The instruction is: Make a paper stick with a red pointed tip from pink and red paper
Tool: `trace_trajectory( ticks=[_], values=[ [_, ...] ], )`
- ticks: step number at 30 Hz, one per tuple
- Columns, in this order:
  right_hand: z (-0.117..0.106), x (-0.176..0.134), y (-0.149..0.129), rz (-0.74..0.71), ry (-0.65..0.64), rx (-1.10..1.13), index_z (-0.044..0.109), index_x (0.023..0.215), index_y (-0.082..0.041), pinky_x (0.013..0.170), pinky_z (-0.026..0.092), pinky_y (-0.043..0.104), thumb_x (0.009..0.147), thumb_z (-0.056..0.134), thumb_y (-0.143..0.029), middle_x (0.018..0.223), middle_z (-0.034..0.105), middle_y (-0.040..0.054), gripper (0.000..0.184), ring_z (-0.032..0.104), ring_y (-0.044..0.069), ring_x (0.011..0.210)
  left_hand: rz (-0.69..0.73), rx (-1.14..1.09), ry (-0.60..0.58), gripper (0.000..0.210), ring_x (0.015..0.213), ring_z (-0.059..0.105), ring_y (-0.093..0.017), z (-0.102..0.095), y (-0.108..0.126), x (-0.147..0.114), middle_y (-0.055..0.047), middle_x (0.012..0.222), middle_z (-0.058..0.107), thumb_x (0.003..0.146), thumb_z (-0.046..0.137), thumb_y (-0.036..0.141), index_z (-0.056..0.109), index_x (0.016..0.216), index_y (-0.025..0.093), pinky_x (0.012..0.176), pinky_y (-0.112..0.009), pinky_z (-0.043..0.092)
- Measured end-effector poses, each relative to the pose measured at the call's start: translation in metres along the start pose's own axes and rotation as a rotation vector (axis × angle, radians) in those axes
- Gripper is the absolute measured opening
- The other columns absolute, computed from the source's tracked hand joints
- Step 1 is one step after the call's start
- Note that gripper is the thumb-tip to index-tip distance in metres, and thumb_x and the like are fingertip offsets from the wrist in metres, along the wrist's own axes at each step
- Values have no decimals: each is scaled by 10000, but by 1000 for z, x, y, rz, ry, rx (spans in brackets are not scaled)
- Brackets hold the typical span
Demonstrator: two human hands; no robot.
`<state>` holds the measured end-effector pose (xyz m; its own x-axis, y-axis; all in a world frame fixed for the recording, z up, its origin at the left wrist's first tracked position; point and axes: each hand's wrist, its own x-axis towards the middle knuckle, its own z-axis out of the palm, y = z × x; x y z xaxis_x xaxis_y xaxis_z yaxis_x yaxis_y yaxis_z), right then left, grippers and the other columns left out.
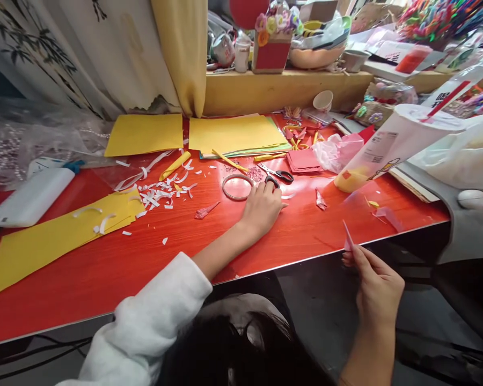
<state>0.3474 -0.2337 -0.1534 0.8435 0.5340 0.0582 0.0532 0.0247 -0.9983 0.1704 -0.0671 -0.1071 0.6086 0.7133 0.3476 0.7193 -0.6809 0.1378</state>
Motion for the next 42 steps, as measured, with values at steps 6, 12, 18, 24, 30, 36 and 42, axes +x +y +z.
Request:
trace_trajectory(
  ticks=[6, 12, 18, 24, 30, 36, 42],
  values=[
    [16, -5, -3, -48, -10, 54, 759, 802, -215, 599, 495, 175, 641, 779, -311, 630, 670, -39, 189, 576, 61, 568, -35, -122, -31, 124, 940, 553, -239, 14, -3, 20, -106, 989, 619, 882, 508, 206, 591, 917, 121, 802, -337, 414],
    [17, -11, -11, -22, -1, 2, 750, 797, -289, 740, 540, 351, 651, 765, -328, 687, 654, -25, 151, 583, 146, 603, -34, -161, 12, 185, 871, 565, -211, 11, -11, 19, -108, 961, 636, 904, 385, 114, 565, 943, 125, 755, -322, 409],
    [16, -15, -15, -39, 1, -54, 731, 776, -345, 845, 534, 448, 656, 742, -384, 714, 630, -5, 127, 643, 238, 695, 12, -107, 54, 224, 950, 556, -256, -13, -31, 32, -153, 995, 629, 903, 394, 133, 609, 950, 96, 820, -382, 405],
    [13, -11, -25, -51, -209, -237, 694, 793, -367, 817, 505, 439, 731, 677, -406, 768, 631, 8, 76, 630, 256, 773, -242, -470, 129, 195, 848, 587, -172, -83, -116, 41, -82, 936, 668, 865, 497, 220, 641, 958, 128, 757, -297, 429],
    [46, 4, -68, -275, -644, -429, 641, 818, -226, 672, 476, 305, 832, 582, -387, 772, 618, 20, 172, 581, 165, 709, 111, -455, -439, 239, 858, 566, -152, -70, -181, 15, -45, 971, 633, 790, 566, 335, 679, 970, 225, 733, -243, 425],
    [142, 27, -114, -448, -1021, -267, 653, 816, -182, 671, 444, 231, 852, 581, -362, 794, 625, 17, 197, 561, 112, 746, 148, -311, -404, 171, 832, 506, -180, -48, -175, 3, -38, 817, 535, 798, 558, 296, 672, 916, 249, 752, -284, 416],
    [233, 37, -112, -460, -1359, -170, 679, 822, -149, 838, 431, 284, 853, 556, -428, 1029, 655, 75, 306, 576, 140, 936, 96, -460, -305, 141, 841, 524, -164, -57, -172, 6, -58, 928, 510, 807, 526, 250, 655, 820, 196, 758, -293, 444]
  ],
)
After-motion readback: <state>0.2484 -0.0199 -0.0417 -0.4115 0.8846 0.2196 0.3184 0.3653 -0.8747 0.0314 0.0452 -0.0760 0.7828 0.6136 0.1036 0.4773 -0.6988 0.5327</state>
